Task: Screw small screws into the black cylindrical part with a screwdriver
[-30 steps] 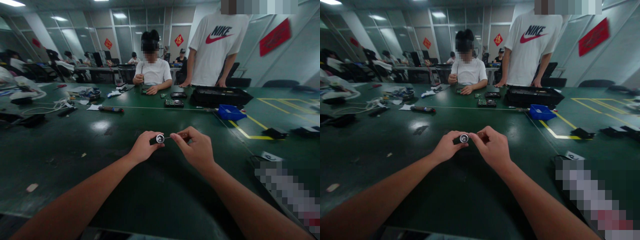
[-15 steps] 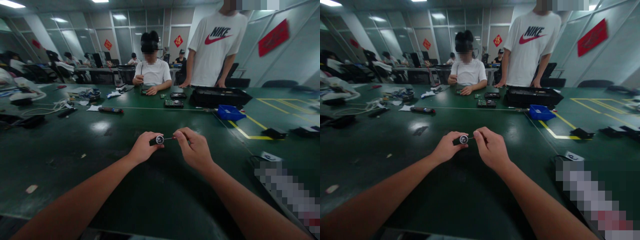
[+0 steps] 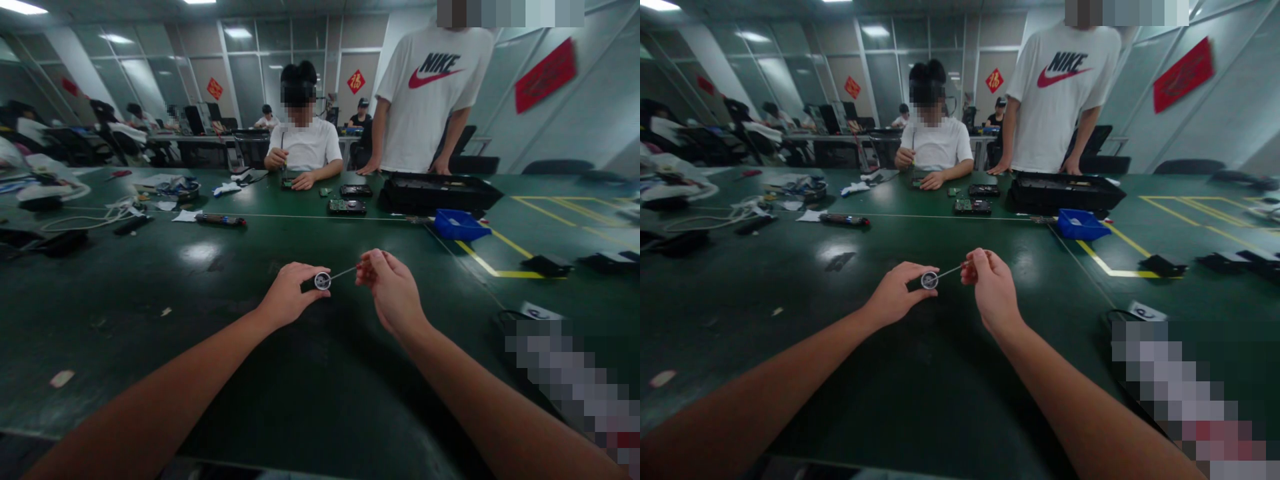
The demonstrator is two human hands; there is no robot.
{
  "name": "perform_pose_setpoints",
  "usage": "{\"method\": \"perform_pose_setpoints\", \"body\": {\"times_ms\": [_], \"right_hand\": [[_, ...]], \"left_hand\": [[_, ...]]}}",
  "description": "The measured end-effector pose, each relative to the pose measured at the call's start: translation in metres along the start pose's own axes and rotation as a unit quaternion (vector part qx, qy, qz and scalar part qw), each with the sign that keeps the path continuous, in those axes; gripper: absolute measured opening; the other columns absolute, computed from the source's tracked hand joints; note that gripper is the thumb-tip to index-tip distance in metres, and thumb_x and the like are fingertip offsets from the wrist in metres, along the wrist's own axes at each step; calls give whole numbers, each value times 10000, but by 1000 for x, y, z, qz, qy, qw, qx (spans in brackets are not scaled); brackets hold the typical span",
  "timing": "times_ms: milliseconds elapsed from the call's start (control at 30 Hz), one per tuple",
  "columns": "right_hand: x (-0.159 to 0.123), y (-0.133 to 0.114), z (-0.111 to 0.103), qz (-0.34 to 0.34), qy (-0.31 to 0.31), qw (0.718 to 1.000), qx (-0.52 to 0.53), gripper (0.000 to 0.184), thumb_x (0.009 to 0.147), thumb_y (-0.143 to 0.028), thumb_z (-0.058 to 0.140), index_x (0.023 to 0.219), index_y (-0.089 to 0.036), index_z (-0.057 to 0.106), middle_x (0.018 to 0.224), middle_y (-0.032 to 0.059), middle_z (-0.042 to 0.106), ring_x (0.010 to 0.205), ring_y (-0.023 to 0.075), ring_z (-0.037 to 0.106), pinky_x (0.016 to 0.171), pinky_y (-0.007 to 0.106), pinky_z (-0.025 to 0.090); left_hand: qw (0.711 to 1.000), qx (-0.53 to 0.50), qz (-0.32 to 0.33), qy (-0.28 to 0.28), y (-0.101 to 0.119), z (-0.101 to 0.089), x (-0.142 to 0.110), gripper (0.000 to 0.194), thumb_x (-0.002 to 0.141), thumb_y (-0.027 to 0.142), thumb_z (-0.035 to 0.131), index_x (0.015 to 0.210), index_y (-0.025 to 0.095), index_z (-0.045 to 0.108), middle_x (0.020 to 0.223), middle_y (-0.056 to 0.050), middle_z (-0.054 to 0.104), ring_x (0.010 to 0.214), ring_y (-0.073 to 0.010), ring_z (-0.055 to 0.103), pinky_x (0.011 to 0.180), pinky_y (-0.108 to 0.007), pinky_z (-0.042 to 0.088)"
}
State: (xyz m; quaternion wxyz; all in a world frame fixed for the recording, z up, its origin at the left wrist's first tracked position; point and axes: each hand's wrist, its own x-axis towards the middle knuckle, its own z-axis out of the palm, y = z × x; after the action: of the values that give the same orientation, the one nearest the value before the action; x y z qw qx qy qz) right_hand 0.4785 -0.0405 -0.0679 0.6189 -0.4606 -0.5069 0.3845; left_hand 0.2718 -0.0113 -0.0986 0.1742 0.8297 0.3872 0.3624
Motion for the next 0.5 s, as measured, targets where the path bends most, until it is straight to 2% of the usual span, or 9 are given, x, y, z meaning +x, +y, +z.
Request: {"method": "perform_pose_setpoints", "body": {"times_ms": [200,500], "right_hand": [[-11,-13,1,-103,9,985,-140,255,988,-410,486,983,-191,618,837,38,665,730,159,636,684,324,529],[-19,-20,3,-190,-37,940,-282,175,996,-337,483,1025,-210,600,835,35,713,759,175,692,683,314,513]], "left_hand": [[1000,-1,-20,5,3,-2,0,389,830,350,754,1201,266,673,1156,-25,723,1066,-235,623,947,-422,460],[1000,8,-17,4,2,-2,0,381,826,357,758,1191,276,680,1154,-23,732,1066,-249,643,973,-446,442]]}}
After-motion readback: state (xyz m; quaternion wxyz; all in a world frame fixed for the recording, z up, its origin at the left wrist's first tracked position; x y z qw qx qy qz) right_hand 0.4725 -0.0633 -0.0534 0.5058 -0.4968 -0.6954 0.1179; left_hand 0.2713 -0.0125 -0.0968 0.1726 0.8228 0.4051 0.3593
